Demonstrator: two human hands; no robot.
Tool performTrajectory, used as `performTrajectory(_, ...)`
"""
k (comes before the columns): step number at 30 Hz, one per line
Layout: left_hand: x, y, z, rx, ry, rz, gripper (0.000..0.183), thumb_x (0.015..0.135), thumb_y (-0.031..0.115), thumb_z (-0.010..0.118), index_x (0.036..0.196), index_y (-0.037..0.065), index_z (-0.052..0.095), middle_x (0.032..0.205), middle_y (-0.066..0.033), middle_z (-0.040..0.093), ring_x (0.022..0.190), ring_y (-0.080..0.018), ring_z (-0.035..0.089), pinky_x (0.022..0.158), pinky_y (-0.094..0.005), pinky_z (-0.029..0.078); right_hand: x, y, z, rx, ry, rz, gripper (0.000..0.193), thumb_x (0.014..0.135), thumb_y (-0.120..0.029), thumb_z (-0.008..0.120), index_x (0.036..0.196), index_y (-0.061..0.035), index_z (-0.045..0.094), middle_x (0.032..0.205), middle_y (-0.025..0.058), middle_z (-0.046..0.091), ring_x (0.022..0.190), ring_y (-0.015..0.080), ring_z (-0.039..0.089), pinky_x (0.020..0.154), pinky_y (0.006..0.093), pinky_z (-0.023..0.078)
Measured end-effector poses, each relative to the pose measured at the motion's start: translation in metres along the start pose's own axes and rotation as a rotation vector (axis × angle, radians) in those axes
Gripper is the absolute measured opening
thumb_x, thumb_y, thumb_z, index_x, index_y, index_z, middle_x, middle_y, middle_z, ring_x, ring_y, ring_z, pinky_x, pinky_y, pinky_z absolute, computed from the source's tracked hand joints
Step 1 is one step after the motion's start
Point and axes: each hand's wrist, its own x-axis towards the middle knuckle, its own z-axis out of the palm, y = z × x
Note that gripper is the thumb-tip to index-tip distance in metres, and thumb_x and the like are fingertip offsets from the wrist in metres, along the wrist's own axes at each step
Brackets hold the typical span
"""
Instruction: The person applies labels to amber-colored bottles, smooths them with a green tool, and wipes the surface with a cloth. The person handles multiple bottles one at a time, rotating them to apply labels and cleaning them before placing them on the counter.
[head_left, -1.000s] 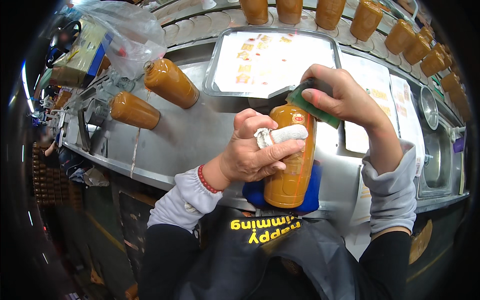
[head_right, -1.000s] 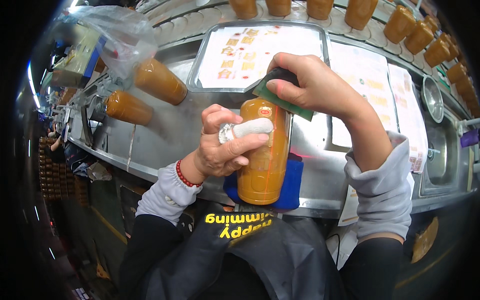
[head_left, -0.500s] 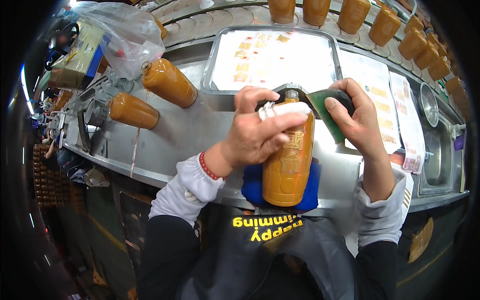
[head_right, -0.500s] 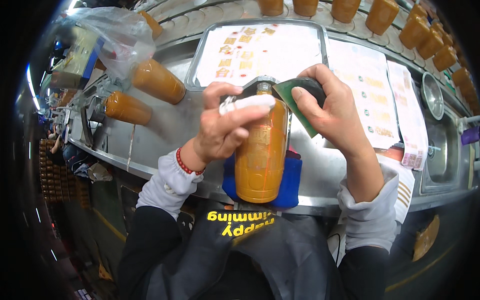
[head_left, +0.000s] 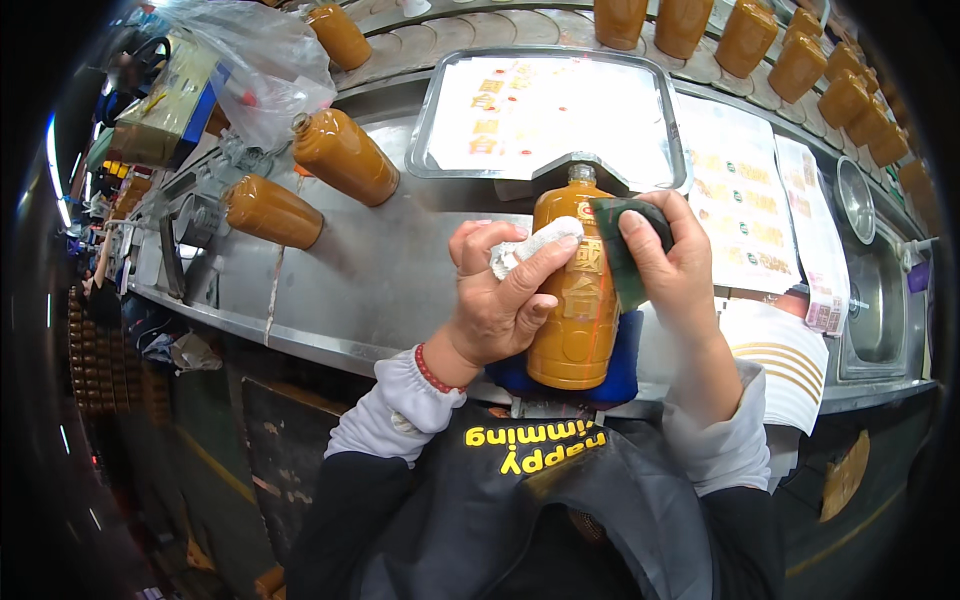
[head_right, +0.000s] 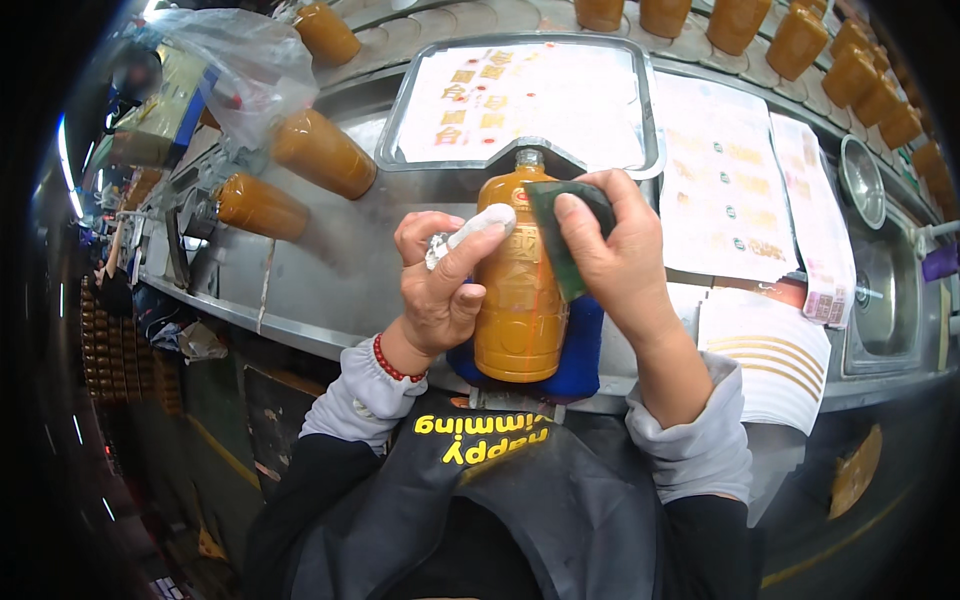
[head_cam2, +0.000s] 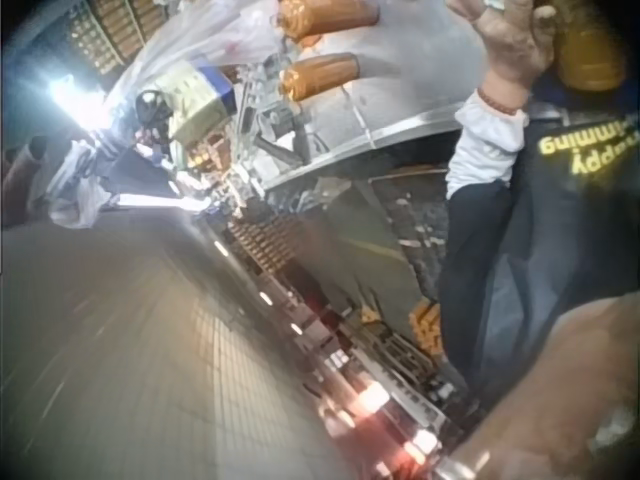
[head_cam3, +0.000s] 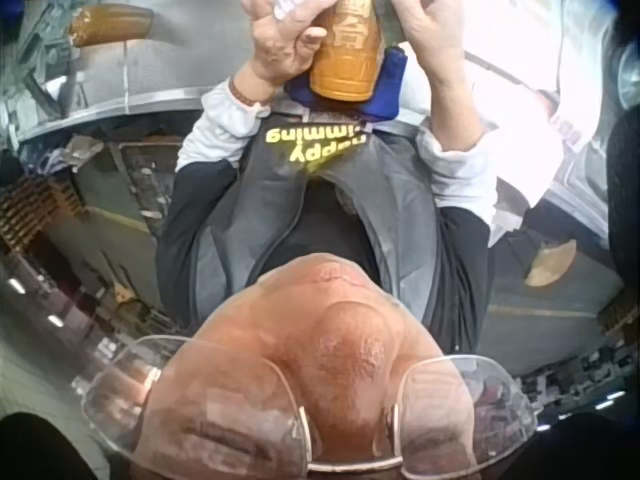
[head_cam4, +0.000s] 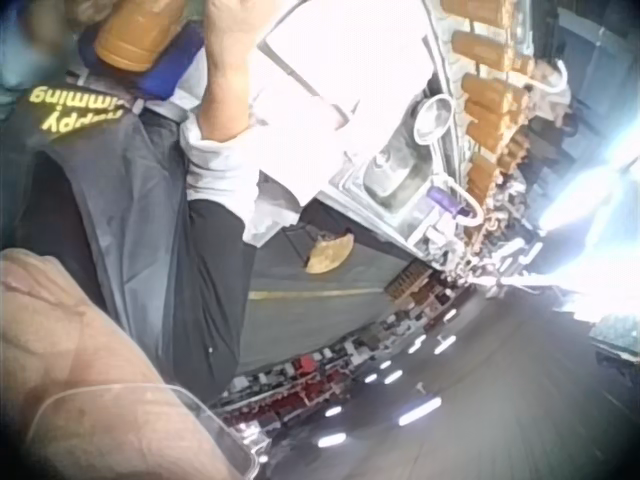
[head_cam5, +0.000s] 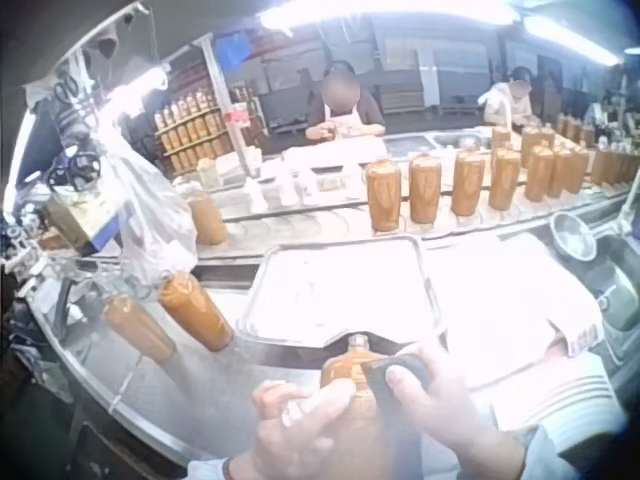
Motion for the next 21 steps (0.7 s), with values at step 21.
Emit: performTrajectory(21, -0.056, 0.038, -0.008, -0.241, 0.008, -0.365, 0.073, 0.107, 0.052, 0.038, 0.144, -0.010, 0.045, 0.138, -0.0241, 0.055, 0.123, -0.0370, 0.050, 0.109, -0.0446, 0.035, 0.003, -0.055, -0.011, -0.306, -0.674, -0.666, 0.024, 0.070, -0.009, 0.077, 0.092, -0.0146, 0.067, 0.086, 0.0038, 0.056, 0.077, 0.0227, 0.058, 0.075, 0.0416, 0.042)
